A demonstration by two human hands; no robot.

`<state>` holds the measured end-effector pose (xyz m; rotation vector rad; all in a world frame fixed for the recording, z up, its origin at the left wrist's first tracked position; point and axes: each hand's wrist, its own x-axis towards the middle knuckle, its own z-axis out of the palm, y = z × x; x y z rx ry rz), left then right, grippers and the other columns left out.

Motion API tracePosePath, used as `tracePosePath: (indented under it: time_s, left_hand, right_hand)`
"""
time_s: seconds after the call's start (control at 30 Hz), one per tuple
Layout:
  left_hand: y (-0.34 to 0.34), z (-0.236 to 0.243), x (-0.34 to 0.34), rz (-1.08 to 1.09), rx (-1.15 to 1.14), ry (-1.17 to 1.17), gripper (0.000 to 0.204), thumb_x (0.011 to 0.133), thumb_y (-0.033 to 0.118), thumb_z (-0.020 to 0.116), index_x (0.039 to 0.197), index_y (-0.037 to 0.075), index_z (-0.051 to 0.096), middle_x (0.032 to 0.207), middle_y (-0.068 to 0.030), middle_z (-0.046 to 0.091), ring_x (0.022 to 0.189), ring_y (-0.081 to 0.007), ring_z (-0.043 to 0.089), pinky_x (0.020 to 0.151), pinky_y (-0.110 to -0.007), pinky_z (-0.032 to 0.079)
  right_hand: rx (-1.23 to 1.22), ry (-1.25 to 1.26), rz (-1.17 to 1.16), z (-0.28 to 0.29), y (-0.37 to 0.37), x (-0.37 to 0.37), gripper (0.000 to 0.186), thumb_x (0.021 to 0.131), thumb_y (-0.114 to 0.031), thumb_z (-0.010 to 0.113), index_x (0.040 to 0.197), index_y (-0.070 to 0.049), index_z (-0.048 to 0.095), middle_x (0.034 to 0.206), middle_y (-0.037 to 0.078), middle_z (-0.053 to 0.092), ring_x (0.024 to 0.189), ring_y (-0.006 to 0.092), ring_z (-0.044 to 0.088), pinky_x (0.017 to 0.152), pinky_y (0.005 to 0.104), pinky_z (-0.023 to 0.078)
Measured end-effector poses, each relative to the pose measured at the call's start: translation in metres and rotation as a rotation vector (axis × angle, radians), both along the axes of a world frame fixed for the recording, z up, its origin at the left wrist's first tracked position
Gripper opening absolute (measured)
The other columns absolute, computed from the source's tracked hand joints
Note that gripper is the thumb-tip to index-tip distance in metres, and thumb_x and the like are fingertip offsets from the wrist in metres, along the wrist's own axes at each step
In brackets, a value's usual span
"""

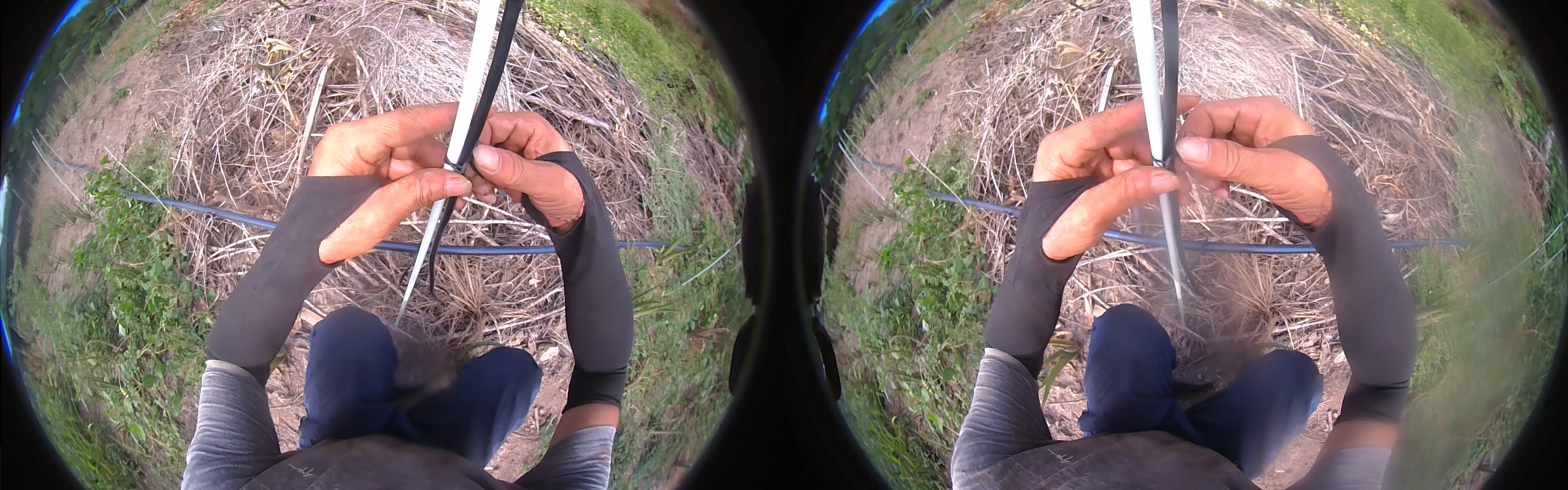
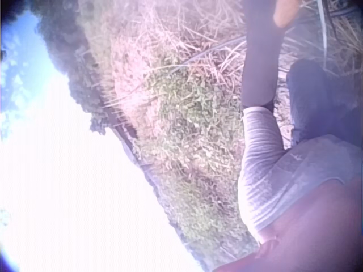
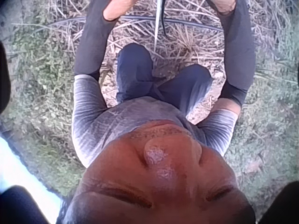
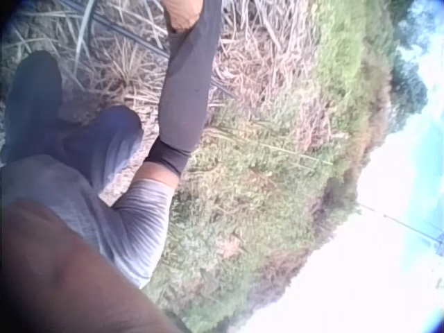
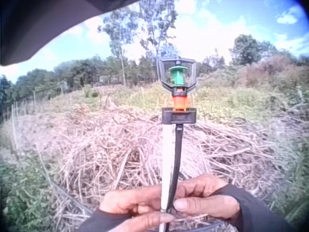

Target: The person repairs a drip irrigation system in an outdoor garden. They use a knife to cut a black hose, insert a white tube, and secure it with a zip tie. They also use pliers to cut the zip tie and a green valve to control water flow.

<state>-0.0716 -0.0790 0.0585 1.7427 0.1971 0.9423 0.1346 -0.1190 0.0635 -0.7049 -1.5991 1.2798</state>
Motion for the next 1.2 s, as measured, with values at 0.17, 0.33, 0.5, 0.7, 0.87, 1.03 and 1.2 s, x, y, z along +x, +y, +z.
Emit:
tracePosePath:
  time_s: [0.17, 0.33, 0.5, 0.7, 0.87, 1.03, 1.2]
  left_hand:
    - [0.005, -0.005, 0.001, 0.040, -0.024, 0.036, 0.048, 0.084, -0.002, 0.064, 0.130, -0.003, 0.050, 0.095, -0.0111, 0.068, 0.086, -0.0102, 0.064, 0.073, -0.022, 0.051]
    - [0.004, -0.003, -0.002, 0.023, -0.036, 0.043, 0.049, 0.082, -0.003, 0.066, 0.130, -0.001, 0.052, 0.092, -0.0102, 0.068, 0.083, -0.0143, 0.066, 0.074, -0.025, 0.054]
    - [0.009, -0.004, -0.001, -0.008, 0.013, 0.066, 0.050, 0.081, -0.006, 0.064, 0.130, 0.002, 0.053, 0.091, -0.0109, 0.069, 0.082, -0.0174, 0.068, 0.076, -0.028, 0.055]
    - [0.008, -0.002, -0.002, -0.027, -0.032, 0.054, 0.050, 0.081, -0.008, 0.062, 0.129, 0.002, 0.053, 0.092, -0.0111, 0.069, 0.082, -0.0177, 0.068, 0.077, -0.028, 0.055]
    - [0.006, 0.000, -0.003, -0.030, -0.027, 0.090, 0.049, 0.082, -0.009, 0.061, 0.129, 0.002, 0.054, 0.094, -0.0120, 0.069, 0.083, -0.0180, 0.067, 0.077, -0.029, 0.056]
    - [0.006, 0.002, -0.006, -0.068, -0.050, 0.080, 0.045, 0.082, -0.007, 0.062, 0.125, 0.001, 0.056, 0.093, -0.0122, 0.069, 0.082, -0.0177, 0.068, 0.076, -0.029, 0.056]
    - [0.016, 0.001, -0.001, -0.044, -0.006, 0.086, 0.038, 0.082, -0.003, 0.065, 0.120, 0.001, 0.059, 0.092, -0.0108, 0.070, 0.083, -0.0168, 0.068, 0.074, -0.027, 0.056]
  right_hand:
    - [0.668, 0.140, -0.419, -0.034, 0.007, -0.009, 0.023, 0.083, 0.001, 0.068, 0.103, -0.004, 0.060, 0.085, 0.006, 0.061, 0.082, 0.0159, 0.061, 0.073, 0.0290, 0.050]
    - [1.231, -0.353, -0.596, -0.021, 0.005, -0.008, 0.031, 0.073, 0.005, 0.073, 0.100, -0.005, 0.065, 0.092, 0.011, 0.064, 0.082, 0.0223, 0.064, 0.071, 0.0317, 0.054]
    - [1.382, -0.428, -0.710, -0.027, 0.007, -0.003, 0.037, 0.064, 0.003, 0.076, 0.099, -0.007, 0.070, 0.090, 0.007, 0.065, 0.077, 0.0204, 0.062, 0.064, 0.0294, 0.051]
    - [1.283, -0.411, -0.639, -0.023, 0.008, -0.005, 0.031, 0.066, -0.001, 0.077, 0.096, -0.007, 0.071, 0.088, 0.006, 0.062, 0.079, 0.0190, 0.060, 0.064, 0.0282, 0.049]
    - [0.755, -0.288, -0.410, -0.016, 0.002, -0.004, 0.014, 0.083, -0.011, 0.070, 0.093, -0.001, 0.068, 0.090, 0.005, 0.060, 0.082, 0.0144, 0.058, 0.074, 0.0267, 0.047]
    - [0.155, -0.169, -0.155, 0.003, -0.008, -0.008, 0.019, 0.089, -0.020, 0.064, 0.091, -0.001, 0.063, 0.079, 0.000, 0.056, 0.074, 0.0100, 0.051, 0.068, 0.0246, 0.042]
    - [-0.130, -0.051, -0.218, -0.002, -0.009, -0.014, 0.027, 0.091, -0.028, 0.063, 0.090, -0.001, 0.061, 0.068, -0.002, 0.051, 0.059, 0.0045, 0.041, 0.051, 0.0192, 0.031]
